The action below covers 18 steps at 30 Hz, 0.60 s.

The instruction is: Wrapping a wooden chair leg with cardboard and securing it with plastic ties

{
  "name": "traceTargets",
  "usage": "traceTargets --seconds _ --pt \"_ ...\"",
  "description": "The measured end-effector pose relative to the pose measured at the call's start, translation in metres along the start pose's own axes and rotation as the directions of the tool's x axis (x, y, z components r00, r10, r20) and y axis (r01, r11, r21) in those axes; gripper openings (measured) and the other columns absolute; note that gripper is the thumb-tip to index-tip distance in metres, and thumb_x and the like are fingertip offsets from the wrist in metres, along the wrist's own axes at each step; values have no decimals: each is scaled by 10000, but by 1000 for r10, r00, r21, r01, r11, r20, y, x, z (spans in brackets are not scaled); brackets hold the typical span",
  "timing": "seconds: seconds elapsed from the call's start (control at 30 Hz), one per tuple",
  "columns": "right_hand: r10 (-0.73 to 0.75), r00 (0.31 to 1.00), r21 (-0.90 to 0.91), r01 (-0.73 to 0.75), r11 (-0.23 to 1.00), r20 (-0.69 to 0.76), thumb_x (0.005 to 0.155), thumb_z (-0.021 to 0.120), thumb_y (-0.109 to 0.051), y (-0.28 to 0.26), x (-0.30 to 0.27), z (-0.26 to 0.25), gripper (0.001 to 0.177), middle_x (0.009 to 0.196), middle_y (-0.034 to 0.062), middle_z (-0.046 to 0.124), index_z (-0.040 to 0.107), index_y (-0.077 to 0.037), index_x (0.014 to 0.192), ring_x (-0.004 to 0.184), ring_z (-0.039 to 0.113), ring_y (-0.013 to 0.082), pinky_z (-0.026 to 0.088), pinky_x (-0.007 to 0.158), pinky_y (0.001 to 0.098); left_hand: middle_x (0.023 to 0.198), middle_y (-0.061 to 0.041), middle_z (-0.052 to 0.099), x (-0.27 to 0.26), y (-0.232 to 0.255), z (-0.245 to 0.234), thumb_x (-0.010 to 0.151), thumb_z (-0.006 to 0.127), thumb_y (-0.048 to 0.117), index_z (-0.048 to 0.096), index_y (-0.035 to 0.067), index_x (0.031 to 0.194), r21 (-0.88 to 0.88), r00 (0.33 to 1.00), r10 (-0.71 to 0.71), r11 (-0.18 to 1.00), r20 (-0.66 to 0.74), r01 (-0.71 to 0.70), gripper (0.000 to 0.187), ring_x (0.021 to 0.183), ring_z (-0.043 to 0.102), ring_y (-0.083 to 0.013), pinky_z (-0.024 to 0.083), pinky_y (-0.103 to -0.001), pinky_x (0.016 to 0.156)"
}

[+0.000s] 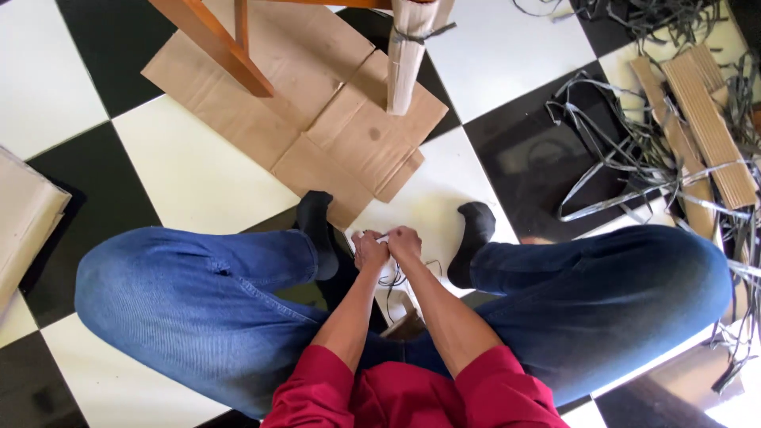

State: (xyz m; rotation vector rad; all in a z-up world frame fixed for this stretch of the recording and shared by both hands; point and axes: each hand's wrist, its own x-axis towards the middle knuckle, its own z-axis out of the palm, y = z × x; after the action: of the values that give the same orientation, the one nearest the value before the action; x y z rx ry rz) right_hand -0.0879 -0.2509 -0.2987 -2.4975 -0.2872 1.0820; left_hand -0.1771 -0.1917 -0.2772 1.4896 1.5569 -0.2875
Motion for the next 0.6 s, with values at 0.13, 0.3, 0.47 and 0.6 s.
traceTargets --seconds 0.13,0.3,0.47,0.6 --pt "53 997 -11 -53 999 49 878 528 -386 -11 -17 -6 363 1114 59 783 815 -278 1073 1118 707 351 557 995 464 1467 -18 508 19 -23 20 913 663 345 677 351 1232 57 983 -118 992 140 111 320 1236 662 -316 524 -467 1022" --pt "64 995 102 -72 992 75 858 559 -375 -17 -30 -13 321 1033 25 792 812 -315 1046 1050 731 285 563 967 418 1418 -80 589 -12 0 2 930 648 310 669 258 1264 84 974 -116 991 195 101 338 1283 638 -320 508 -456 1058" --pt "81 993 158 -95 983 87 855 580 -386 -17 -24 -13 354 1121 73 781 804 -276 1106 1134 702 343 548 996 445 1244 -97 738 -37 21 -21 934 616 271 768 223 1184 100 978 -54 994 203 34 297 1238 670 -347 534 -478 1036" --pt "117 993 242 -111 964 -14 857 614 -379 -16 -18 -11 314 1074 49 779 782 -260 1095 1116 706 320 561 965 432 1160 -111 766 -52 34 -34 930 577 302 803 204 1100 98 982 -40 995 184 22 299 1158 705 -358 550 -491 999"
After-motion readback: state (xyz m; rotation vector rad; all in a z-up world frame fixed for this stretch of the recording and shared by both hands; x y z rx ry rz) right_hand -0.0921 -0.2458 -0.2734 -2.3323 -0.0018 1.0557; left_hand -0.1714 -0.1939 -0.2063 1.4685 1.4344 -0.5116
